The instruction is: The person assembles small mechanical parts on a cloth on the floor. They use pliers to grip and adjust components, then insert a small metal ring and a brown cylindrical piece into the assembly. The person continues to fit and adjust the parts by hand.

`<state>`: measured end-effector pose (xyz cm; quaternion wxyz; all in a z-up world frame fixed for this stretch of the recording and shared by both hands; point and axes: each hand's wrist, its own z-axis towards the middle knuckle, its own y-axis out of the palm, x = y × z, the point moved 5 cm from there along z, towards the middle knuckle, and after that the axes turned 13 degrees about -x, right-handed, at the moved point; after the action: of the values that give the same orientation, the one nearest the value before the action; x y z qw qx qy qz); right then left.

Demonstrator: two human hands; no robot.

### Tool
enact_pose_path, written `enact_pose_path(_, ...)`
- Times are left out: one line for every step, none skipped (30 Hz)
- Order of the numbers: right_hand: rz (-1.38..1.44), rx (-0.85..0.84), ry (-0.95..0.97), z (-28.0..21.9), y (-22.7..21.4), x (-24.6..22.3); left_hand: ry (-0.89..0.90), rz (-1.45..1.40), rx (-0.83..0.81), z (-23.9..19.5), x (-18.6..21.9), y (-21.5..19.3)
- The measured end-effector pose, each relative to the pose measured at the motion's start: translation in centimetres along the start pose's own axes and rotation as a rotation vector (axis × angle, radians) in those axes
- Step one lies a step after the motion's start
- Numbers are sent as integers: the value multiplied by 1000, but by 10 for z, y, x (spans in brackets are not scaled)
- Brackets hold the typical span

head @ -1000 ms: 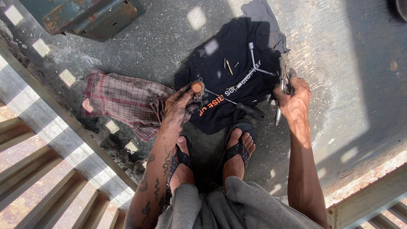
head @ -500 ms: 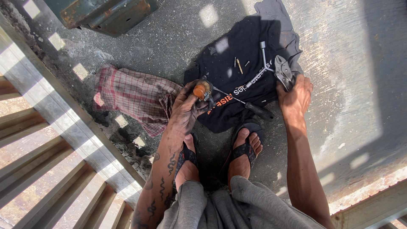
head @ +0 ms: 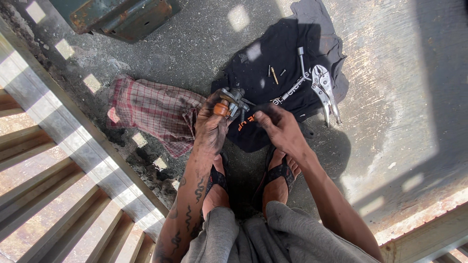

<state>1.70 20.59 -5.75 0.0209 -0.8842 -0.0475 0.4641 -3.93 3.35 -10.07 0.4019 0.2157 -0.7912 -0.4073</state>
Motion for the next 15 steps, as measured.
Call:
enact_pose_path(0, -3, 0, 0, 12, -7, 2, 1, 2, 1, -6, -8)
enact_pose_path(176, -35, -7, 0, 26, -13, 43, 56, 18, 2, -10, -16)
enact_pose_path(353, -68, -16, 1, 40, -20, 85, 112, 34, 3, -12, -25)
enact_pose_path(352, -72, -19, 5, 43, -11, 89, 114, 35, 3, -13, -30)
enact_pose_path(530, -75, -44, 9, 45, 0, 113, 217, 9, 3, -13, -33)
enact_pose_path(707, -78, -70, 13, 47, 10, 136, 320, -16, 3, -14, -36)
enact_pose_path(705, -77, -70, 14, 47, 16, 136, 318, -17, 1, -13, -40)
enact_pose_path(816, -111, -111, 15, 48, 21, 137, 378, -76, 0, -12, -42)
enact_pose_path(927, -146, -151, 15, 49, 25, 136, 438, -133, -2, -12, -43)
enact_pose_path(925, -145, -149, 15, 47, 30, 136, 436, -133, -2, -10, -40)
enact_pose_path(903, -139, -167, 16, 44, 35, 167, 469, -186, -2, -7, -33)
enact_pose_path(880, -132, -184, 16, 41, 39, 199, 501, -239, -2, -4, -27)
enact_pose_path(880, -133, -183, 16, 37, 34, 199, 501, -238, -3, 12, -10)
enact_pose_path(824, -103, -190, 15, 31, 29, 275, 633, -282, -5, 30, 11)
enact_pose_path(767, -71, -196, 14, 26, 24, 350, 764, -327, -7, 47, 33)
